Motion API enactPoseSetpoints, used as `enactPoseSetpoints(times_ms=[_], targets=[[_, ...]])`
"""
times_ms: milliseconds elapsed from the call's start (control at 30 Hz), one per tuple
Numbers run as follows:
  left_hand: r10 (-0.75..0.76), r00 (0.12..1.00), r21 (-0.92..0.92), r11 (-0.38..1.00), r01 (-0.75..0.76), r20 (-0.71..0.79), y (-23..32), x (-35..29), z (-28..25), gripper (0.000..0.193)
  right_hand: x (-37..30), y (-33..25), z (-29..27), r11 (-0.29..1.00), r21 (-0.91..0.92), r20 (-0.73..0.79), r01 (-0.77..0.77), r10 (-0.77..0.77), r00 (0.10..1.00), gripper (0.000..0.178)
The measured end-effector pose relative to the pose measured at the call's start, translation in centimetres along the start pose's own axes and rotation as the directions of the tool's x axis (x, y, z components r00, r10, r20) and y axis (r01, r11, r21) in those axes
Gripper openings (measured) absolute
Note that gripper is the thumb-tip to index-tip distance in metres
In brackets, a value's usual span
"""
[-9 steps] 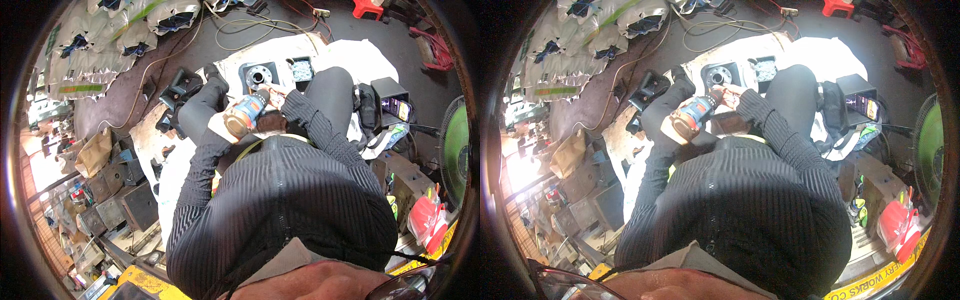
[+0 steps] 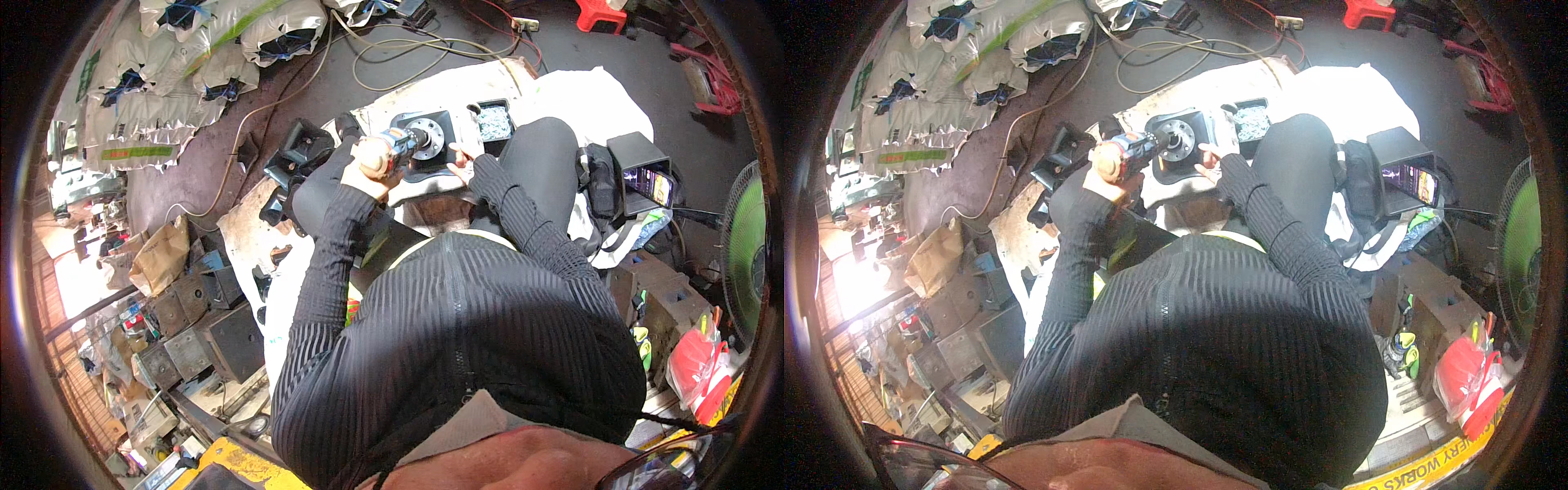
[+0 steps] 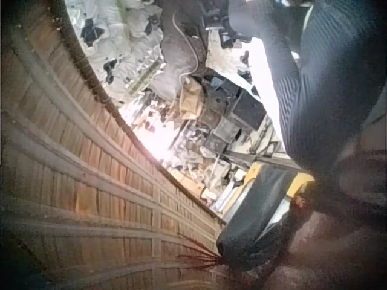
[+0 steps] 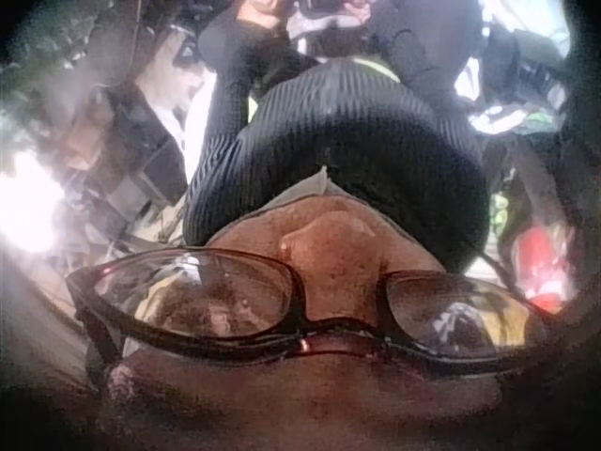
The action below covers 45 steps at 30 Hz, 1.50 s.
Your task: The person sits on the floor and uses a cordless drill to fasten screws into a black mechanical housing. They repeatedly pick up screws, align them, and drive them into the part. The person also reaches into a large white sack to retrieve additional components and places the assembled part into the sack.
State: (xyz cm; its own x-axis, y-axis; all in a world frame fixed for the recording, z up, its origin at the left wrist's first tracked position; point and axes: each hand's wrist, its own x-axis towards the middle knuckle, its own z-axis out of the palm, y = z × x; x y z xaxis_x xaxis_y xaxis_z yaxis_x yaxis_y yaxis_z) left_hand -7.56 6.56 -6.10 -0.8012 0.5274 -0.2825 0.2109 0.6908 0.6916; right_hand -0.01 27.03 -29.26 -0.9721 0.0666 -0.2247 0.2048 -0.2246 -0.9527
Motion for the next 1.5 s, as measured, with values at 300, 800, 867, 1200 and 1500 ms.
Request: enactPoseSetpoints(times_ms=[300,800,867,1200,1500], targets=[[-0.062,0.934,0.364,0.928,-0.076,0.352,4.9,6.3,-1.2,0.062,5.6,-3.1,-1.0,0.864,-0.014,-0.277,-0.504,0.481,0.832,0.031],[-0.295,0.895,0.399,0.905,0.149,0.334,1.0,10.6,-1.5,0.055,6.0,-3.8,1.5,0.850,-0.330,-0.124,-0.411,0.392,0.911,0.040],[-0.173,0.920,0.403,0.915,0.018,0.352,0.3,10.4,-1.3,0.054,5.9,-4.1,1.5,0.852,-0.293,-0.124,-0.434,0.416,0.901,0.039],[-0.137,0.908,0.412,0.910,-0.043,0.396,-1.4,10.6,-0.1,0.054,6.1,-2.8,1.6,0.836,-0.395,-0.070,-0.381,0.386,0.920,0.036],[-0.589,0.724,0.206,0.807,0.554,0.358,3.2,9.7,0.3,0.051,6.0,-2.4,0.6,0.819,-0.506,-0.131,-0.271,0.238,0.962,0.041]])
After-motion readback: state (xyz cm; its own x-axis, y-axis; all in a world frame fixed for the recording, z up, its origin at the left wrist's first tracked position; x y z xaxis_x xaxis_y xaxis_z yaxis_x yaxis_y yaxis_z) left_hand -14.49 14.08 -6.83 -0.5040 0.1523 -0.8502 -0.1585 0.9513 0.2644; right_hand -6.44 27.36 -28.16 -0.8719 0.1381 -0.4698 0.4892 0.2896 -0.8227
